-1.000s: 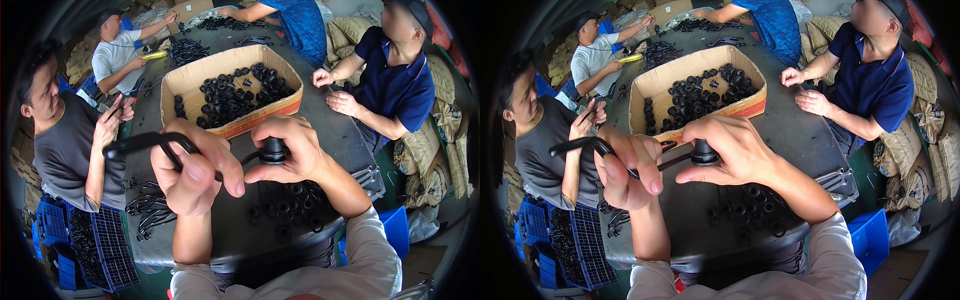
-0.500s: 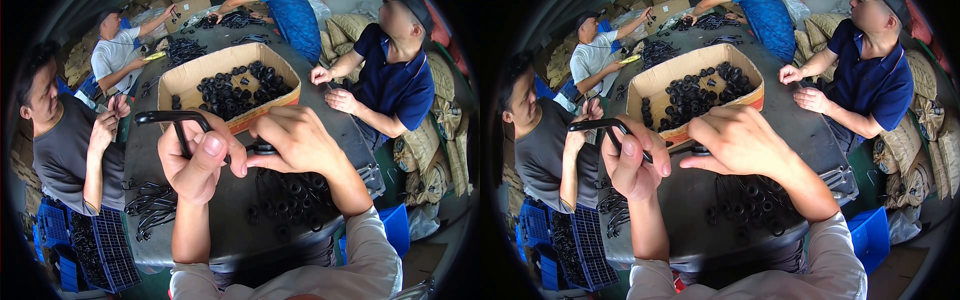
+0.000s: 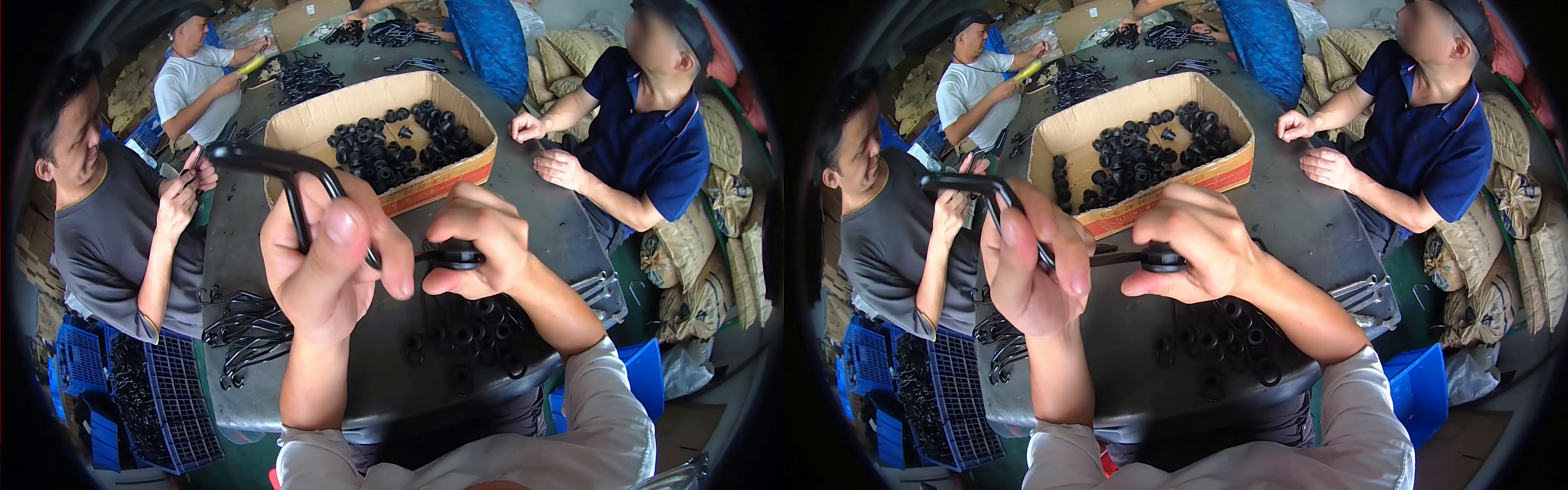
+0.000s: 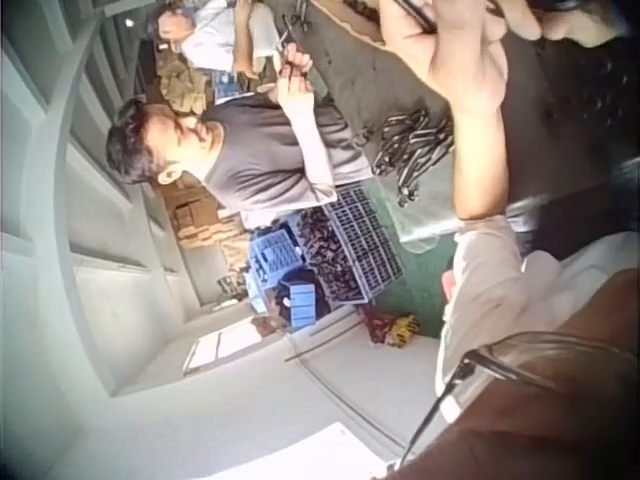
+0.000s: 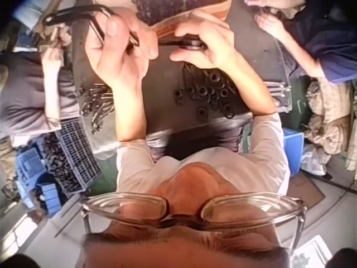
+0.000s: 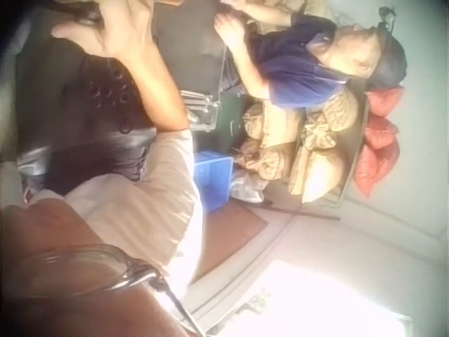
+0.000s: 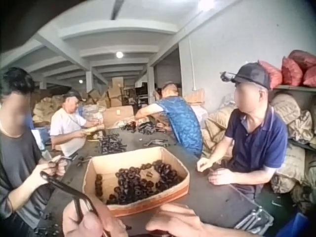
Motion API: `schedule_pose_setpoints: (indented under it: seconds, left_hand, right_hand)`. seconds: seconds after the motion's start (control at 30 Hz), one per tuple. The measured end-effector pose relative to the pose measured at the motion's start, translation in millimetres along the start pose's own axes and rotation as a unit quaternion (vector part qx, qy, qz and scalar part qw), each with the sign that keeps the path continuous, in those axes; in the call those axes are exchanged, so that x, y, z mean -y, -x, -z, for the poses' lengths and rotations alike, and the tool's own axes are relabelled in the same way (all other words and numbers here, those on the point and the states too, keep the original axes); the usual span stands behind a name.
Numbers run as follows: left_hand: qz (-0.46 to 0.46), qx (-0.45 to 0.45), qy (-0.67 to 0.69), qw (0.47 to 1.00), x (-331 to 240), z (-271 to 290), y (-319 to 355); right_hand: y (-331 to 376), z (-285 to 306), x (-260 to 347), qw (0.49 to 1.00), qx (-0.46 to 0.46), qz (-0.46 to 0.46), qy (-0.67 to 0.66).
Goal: Assembling rubber rings onto black metal hooks at a workshop table.
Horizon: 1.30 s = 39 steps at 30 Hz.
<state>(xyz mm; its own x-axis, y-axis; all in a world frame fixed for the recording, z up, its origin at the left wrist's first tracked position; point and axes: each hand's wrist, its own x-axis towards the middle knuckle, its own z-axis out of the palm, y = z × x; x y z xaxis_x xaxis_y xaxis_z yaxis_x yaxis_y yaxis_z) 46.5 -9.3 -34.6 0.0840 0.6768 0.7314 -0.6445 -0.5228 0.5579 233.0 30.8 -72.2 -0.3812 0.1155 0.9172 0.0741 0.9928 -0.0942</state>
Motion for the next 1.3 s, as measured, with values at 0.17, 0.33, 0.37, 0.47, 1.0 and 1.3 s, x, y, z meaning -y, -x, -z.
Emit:
schedule_pose_setpoints:
  seconds: [0.17, 0.33, 0.37, 0.47, 1.0, 1.3]
  left_hand:
    - [0.085, -0.136, 0.090, 0.983, 0.0, 0.5, -1.2]
    - [0.186, -0.240, 0.169, 0.938, 11.4, 1.8, -0.9]
    - [0.208, -0.249, 0.182, 0.928, 15.4, 4.2, -1.6]
    - [0.243, -0.281, 0.203, 0.906, 26.0, 11.1, -4.6]
    - [0.240, -0.230, 0.176, 0.927, 25.8, 24.7, -9.9]
    - [0.175, -0.160, -0.117, 0.964, 36.0, -8.2, -4.9]
  right_hand:
    - [-5.4, -8.6, -4.6, 0.996, -0.059, 0.073, 0.001]
    - [-6.7, -4.3, -5.4, 0.996, -0.062, 0.027, 0.054]
    - [-5.1, -3.7, -7.7, 0.998, -0.047, 0.012, 0.047]
    - [-3.0, -5.8, -9.4, 0.997, -0.056, -0.015, 0.059]
    - [-13.0, 13.3, -10.8, 0.980, 0.058, -0.162, -0.100]
    - [-8.5, 6.6, -4.6, 0.914, 0.138, -0.369, -0.100]
